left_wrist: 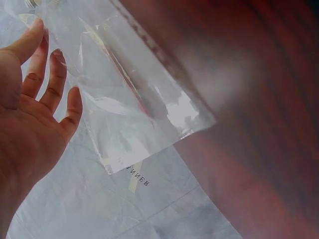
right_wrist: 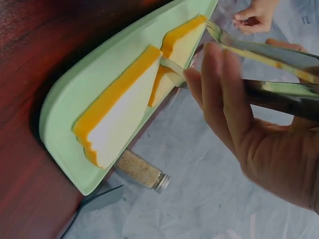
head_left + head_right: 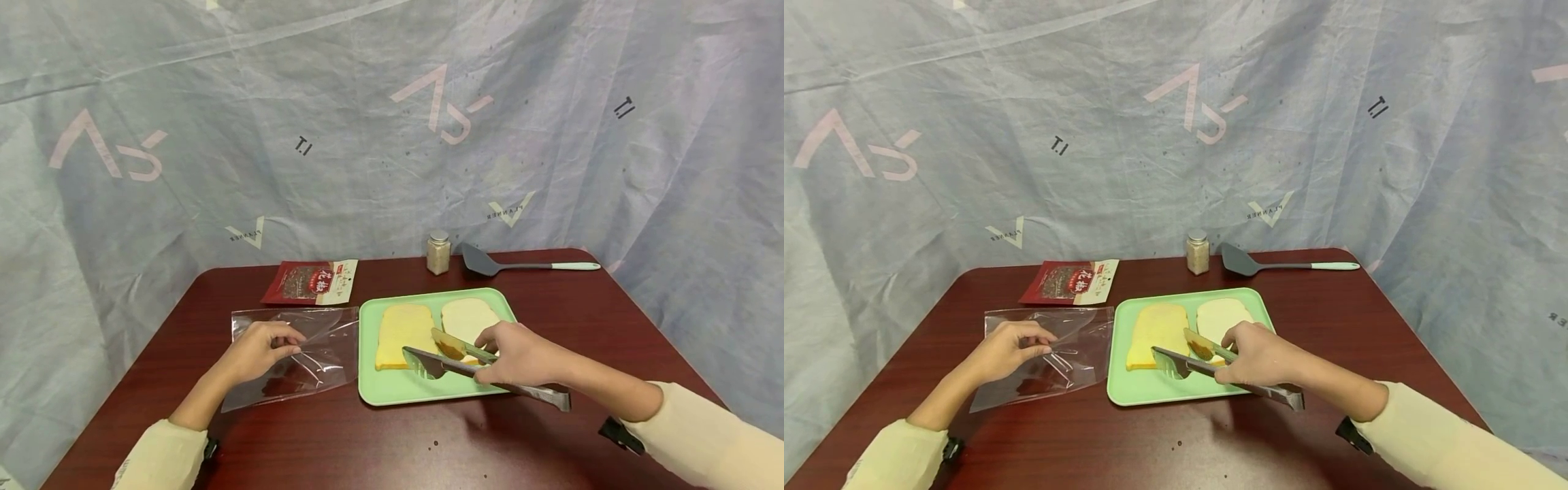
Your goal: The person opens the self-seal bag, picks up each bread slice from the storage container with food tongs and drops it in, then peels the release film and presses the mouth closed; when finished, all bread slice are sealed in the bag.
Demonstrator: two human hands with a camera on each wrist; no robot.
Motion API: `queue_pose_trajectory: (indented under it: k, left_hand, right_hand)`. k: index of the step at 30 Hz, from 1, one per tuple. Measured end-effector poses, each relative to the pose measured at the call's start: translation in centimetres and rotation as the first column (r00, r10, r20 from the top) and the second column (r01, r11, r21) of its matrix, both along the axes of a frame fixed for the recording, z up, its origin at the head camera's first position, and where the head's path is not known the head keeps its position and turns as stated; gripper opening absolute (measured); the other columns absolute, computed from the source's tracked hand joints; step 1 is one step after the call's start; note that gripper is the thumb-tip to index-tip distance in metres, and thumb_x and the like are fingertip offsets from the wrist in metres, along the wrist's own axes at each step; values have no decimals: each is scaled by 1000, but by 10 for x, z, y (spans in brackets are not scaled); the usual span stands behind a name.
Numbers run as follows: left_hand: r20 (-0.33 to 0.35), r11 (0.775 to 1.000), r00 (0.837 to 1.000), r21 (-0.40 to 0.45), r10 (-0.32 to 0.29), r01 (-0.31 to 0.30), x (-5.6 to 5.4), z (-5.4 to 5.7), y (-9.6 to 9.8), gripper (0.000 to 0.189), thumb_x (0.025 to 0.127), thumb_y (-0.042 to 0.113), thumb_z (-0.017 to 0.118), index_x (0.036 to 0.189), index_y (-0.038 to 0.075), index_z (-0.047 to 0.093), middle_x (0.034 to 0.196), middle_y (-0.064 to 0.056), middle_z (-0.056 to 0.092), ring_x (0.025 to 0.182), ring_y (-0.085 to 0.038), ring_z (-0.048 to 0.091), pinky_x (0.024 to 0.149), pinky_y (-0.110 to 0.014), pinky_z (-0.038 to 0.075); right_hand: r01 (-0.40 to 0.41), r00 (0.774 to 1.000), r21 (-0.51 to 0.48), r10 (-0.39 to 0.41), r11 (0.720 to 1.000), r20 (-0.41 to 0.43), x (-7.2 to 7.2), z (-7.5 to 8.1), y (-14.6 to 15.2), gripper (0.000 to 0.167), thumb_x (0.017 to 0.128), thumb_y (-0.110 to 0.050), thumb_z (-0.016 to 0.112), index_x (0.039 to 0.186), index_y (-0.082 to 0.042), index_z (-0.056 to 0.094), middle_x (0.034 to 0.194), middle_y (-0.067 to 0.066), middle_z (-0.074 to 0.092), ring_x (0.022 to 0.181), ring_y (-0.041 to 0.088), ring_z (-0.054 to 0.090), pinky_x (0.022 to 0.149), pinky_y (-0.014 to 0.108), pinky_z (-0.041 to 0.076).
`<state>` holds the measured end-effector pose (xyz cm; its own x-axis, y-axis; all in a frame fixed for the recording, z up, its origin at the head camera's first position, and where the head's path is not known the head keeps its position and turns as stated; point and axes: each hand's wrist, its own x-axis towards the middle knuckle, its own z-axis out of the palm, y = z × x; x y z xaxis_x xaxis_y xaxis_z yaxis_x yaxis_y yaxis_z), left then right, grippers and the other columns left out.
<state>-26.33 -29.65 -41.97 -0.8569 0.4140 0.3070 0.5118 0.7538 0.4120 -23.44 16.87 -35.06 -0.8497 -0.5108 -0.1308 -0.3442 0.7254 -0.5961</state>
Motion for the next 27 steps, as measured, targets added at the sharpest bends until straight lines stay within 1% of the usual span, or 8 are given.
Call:
queue_pose_trajectory:
  k: [3, 8, 10, 13, 16, 20, 25, 27]
  left_hand:
    - [1, 1000, 1000, 5, -2, 2, 0, 0, 0, 15, 83, 13, 81, 96, 21, 78, 78, 18, 62, 68, -1, 54, 61, -24, 47]
    - [-1, 1000, 1000, 5, -1, 1, 0, 0, 1, 16, 83, 12, 81, 96, 21, 78, 79, 18, 62, 69, -1, 55, 61, -24, 47]
    - [-4, 1000, 1000, 2, 2, -2, 0, -1, 1, 16, 83, 13, 81, 96, 21, 78, 78, 18, 62, 69, -1, 54, 61, -24, 47]
    - [-3, 1000, 1000, 0, 5, -5, 1, -1, 1, 15, 83, 13, 81, 96, 20, 78, 78, 18, 62, 68, -1, 54, 60, -23, 46]
    - [-3, 1000, 1000, 4, 1, -1, 1, -1, 1, 15, 83, 13, 81, 96, 20, 78, 78, 19, 62, 67, -1, 54, 60, -23, 46]
    - [-10, 1000, 1000, 8, -3, 3, 0, -1, 1, 15, 82, 13, 82, 95, 20, 79, 77, 18, 62, 67, -1, 53, 59, -23, 45]
    - [-6, 1000, 1000, -3, 3, -3, 0, 0, 1, 15, 82, 14, 81, 95, 22, 79, 77, 19, 61, 67, -1, 53, 59, -23, 45]
    - [-4, 1000, 1000, -6, 5, -5, 0, 0, 1, 16, 83, 14, 81, 96, 22, 79, 76, 19, 61, 67, -1, 53, 58, -23, 45]
  right_hand:
    - [-11, 999, -41, 13, 999, 51, 0, 0, 6, 49, 78, -21, 76, 118, 5, 65, 107, 14, 70, 92, 28, 70, 76, 39, 53]
    - [56, 967, -148, -17, 987, 255, -1, 3, 15, 44, 92, -20, 65, 124, 9, 59, 101, 17, 69, 58, 25, 67, 52, 40, 55]
    - [68, 957, -164, -19, 984, 288, -3, 4, 17, 39, 94, -22, 65, 119, 8, 62, 95, 15, 68, 57, 25, 67, 48, 40, 54]
    - [40, 955, -184, 17, 982, 295, -7, 4, 19, 33, 94, -24, 66, 112, 4, 67, 90, 12, 67, 59, 28, 68, 50, 42, 55]
    - [17, 942, -221, 58, 975, 330, -13, 3, 22, 30, 96, -26, 66, 106, 1, 70, 89, 12, 67, 62, 30, 68, 52, 44, 55]
    - [41, 906, -256, 73, 966, 418, -26, 1, 31, 35, 97, -32, 65, 104, 3, 70, 90, 16, 67, 64, 24, 69, 53, 38, 56]
    - [54, 850, -292, 109, 955, 515, -47, -4, 45, 44, 99, -32, 62, 113, 9, 66, 97, 23, 68, 63, 17, 66, 51, 30, 53]
    - [46, 841, -308, 130, 950, 525, -54, -10, 47, 43, 100, -31, 61, 117, 9, 65, 102, 26, 68, 62, 16, 65, 50, 28, 53]
